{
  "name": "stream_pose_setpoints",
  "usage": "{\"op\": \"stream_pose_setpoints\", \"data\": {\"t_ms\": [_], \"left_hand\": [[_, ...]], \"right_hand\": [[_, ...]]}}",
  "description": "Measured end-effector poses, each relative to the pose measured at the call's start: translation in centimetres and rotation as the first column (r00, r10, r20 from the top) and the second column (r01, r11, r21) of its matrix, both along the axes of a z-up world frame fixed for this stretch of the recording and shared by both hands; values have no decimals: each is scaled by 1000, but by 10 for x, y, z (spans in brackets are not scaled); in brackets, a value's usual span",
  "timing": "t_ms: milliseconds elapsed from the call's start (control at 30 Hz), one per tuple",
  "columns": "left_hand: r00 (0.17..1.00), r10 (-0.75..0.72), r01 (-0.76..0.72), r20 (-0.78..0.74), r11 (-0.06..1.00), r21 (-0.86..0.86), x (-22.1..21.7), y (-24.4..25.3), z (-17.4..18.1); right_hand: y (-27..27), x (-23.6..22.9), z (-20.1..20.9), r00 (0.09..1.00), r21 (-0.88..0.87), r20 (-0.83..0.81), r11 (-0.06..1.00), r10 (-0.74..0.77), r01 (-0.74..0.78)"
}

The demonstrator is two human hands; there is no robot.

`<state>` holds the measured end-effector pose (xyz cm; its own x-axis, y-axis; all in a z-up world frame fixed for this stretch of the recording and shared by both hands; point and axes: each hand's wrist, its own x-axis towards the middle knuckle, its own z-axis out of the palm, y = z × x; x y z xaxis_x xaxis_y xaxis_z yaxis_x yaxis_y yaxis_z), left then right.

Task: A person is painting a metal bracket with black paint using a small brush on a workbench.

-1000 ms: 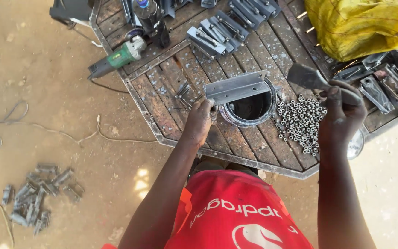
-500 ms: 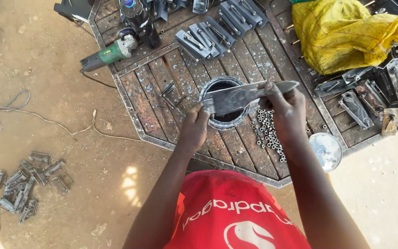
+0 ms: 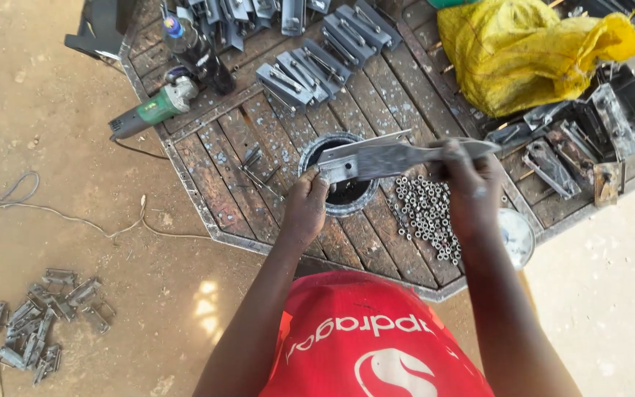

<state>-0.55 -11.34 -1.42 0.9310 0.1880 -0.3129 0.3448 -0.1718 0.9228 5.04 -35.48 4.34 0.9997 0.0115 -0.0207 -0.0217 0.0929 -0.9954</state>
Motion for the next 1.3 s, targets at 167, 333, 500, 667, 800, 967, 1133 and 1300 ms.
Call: {"op": "stream_pose_setpoints", "data": {"t_ms": [167, 333, 500, 667, 800, 967, 1133, 1300], "left_hand": [[1000, -14, 14, 12, 1000, -23, -9, 4, 14], [944, -243, 102, 223, 858, 503, -22, 31, 0], [844, -437, 75, 310, 670, 739, -25, 49, 21], [825, -493, 74, 276, 577, 813, -32, 54, 5], [797, -536, 60, 278, 529, 847, -31, 49, 22], [786, -541, 39, 300, 527, 849, -34, 49, 33], [803, -491, -20, 337, 543, 839, -41, 56, 36], [866, -392, -6, 311, 614, 790, -42, 59, 50]], "right_hand": [[-15, 5, -27, 999, -133, -15, 990, -48, 46], [-51, 16, -27, 971, -359, 12, 905, -239, 227], [-42, 18, 3, 954, 22, -157, 965, -255, 262], [-15, 11, 19, 975, 280, -194, 947, -107, 159], [17, 1, 6, 974, 351, -221, 928, -44, 121], [18, 1, -12, 974, 169, -220, 986, 51, -13], [-50, 23, -81, 978, -69, -200, 996, -60, 47], [-76, 23, -97, 974, -210, -145, 967, -174, 141]]}}
